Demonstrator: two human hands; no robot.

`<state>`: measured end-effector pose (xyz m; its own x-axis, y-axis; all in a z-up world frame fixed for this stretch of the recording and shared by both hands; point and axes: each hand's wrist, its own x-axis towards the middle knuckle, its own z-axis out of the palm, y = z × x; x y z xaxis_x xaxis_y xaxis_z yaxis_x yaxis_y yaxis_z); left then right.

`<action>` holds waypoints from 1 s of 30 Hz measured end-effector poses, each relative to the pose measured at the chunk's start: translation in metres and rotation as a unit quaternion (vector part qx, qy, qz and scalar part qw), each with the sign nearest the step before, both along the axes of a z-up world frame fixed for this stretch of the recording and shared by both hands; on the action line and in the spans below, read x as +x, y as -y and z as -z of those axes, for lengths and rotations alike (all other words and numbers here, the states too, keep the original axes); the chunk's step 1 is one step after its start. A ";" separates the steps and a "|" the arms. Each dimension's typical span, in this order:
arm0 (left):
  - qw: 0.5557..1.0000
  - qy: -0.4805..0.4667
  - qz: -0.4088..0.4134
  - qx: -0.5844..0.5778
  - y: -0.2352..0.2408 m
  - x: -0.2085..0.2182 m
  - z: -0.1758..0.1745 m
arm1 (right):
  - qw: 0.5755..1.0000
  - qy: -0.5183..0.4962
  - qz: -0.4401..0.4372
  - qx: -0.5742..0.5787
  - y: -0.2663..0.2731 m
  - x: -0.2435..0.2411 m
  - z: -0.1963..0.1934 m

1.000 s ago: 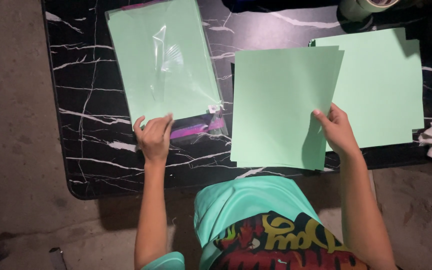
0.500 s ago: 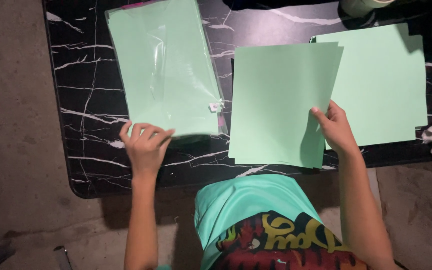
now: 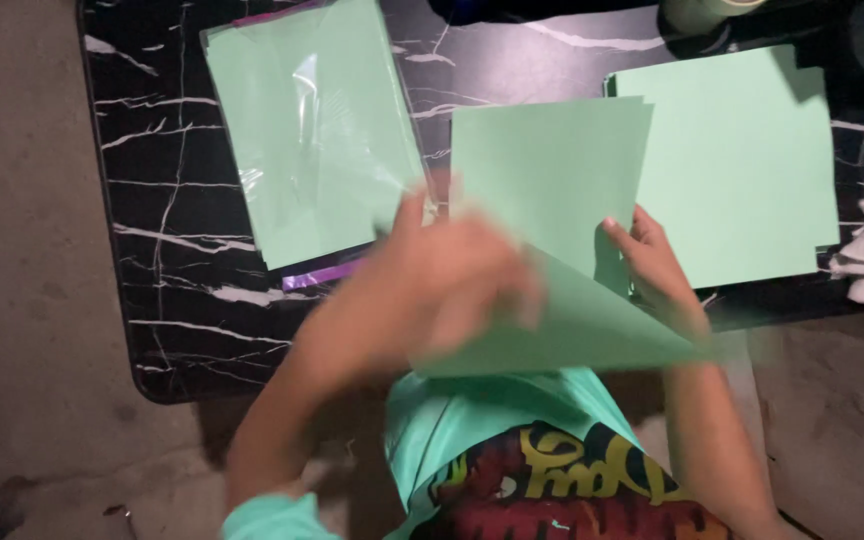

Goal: The person organizes a stack of light green paper sheets on a black marble-patterned table. They separate the sheets from a plastic-wrapped package, align the edges, and fold the stack in half by hand.

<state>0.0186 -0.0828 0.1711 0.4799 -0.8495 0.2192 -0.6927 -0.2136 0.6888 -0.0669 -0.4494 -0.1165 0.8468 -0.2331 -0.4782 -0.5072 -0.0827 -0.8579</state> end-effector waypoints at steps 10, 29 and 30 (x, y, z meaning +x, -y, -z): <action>0.957 0.051 -0.274 0.085 0.113 0.091 0.239 | 0.976 -0.073 0.100 0.179 -0.039 0.010 -0.069; 0.848 0.169 -0.480 0.150 -0.110 -0.028 0.272 | 0.998 0.007 0.035 -0.056 -0.034 0.018 -0.075; 0.848 0.178 -0.476 0.148 -0.109 -0.022 0.269 | 0.996 -0.015 0.041 -0.078 -0.036 0.019 -0.077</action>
